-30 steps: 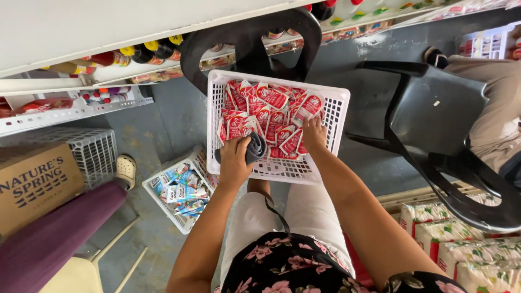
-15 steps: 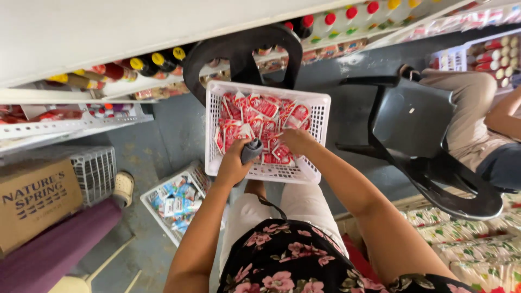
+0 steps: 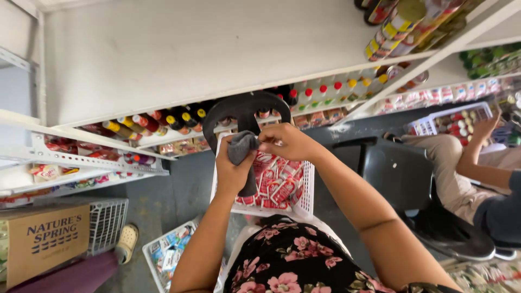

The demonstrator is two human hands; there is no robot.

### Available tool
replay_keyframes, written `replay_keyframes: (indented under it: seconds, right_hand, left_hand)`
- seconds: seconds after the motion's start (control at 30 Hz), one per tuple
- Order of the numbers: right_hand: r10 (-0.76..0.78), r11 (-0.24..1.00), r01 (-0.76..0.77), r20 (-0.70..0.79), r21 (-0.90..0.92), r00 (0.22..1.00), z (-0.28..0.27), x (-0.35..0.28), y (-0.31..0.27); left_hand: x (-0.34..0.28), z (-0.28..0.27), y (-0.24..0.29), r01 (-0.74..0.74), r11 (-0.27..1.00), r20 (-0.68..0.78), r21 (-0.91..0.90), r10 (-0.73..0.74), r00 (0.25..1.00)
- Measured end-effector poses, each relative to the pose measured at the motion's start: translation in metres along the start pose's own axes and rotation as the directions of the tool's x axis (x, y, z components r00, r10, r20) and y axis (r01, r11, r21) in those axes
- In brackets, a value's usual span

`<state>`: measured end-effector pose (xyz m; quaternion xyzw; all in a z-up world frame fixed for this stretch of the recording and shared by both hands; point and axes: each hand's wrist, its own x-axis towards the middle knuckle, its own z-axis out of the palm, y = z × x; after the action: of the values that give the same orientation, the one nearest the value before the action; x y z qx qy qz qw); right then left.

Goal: Cleaning store shelves with a rag and stocking individual condiment packets.

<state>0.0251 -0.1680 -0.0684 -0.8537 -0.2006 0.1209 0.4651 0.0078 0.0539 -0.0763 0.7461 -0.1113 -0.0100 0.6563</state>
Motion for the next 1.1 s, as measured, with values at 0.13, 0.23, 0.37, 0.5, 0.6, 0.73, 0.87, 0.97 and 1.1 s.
replay_keyframes:
  seconds: [0.13,0.23,0.37,0.5,0.6,0.73,0.87,0.97,1.1]
  right_hand:
    - [-0.288,0.828,0.297,-0.094,0.476,0.953,-0.002,-0.020,-0.001]
    - [-0.358,0.383,0.343,-0.204,0.858,0.911,0.022,-0.025,0.005]
    - [-0.054,0.227,0.223,-0.216,0.948,0.975,0.046,-0.020,0.004]
    - [0.184,0.019,0.147,-0.147,0.989,0.972,0.051,-0.018,0.003]
    - [0.176,-0.051,0.097,-0.087,0.994,0.981,0.046,-0.026,-0.007]
    - [0.133,-0.034,0.237,-0.231,0.971,0.964,0.031,-0.028,-0.019]
    - [0.160,-0.113,0.299,-0.280,0.948,0.947,0.023,-0.028,-0.015]
    - [0.016,-0.077,0.349,-0.349,0.934,0.937,0.008,-0.026,-0.024]
    - [0.212,0.247,0.357,-0.410,0.901,0.887,0.002,-0.017,-0.014]
  left_hand:
    - [0.006,0.013,0.060,-0.042,0.988,-0.085,-0.150,0.029,0.996]
    - [0.016,0.027,0.065,-0.031,0.958,-0.148,-0.286,-0.012,0.989]
    - [0.019,0.040,0.068,-0.158,0.982,-0.295,-0.108,0.120,0.948]
    - [0.019,0.045,0.089,-0.432,0.806,-0.190,0.405,0.536,0.822]
    - [0.012,0.060,0.092,-0.435,0.647,-0.007,0.627,0.563,0.827]
    - [0.005,0.073,0.093,-0.426,0.548,0.106,0.720,0.519,0.848]
    - [-0.011,0.075,0.087,-0.448,0.521,0.195,0.727,0.469,0.862]
    - [-0.017,0.074,0.073,-0.496,0.501,0.243,0.709,0.488,0.839]
    - [-0.026,0.066,0.049,-0.580,0.535,0.283,0.615,0.537,0.795]
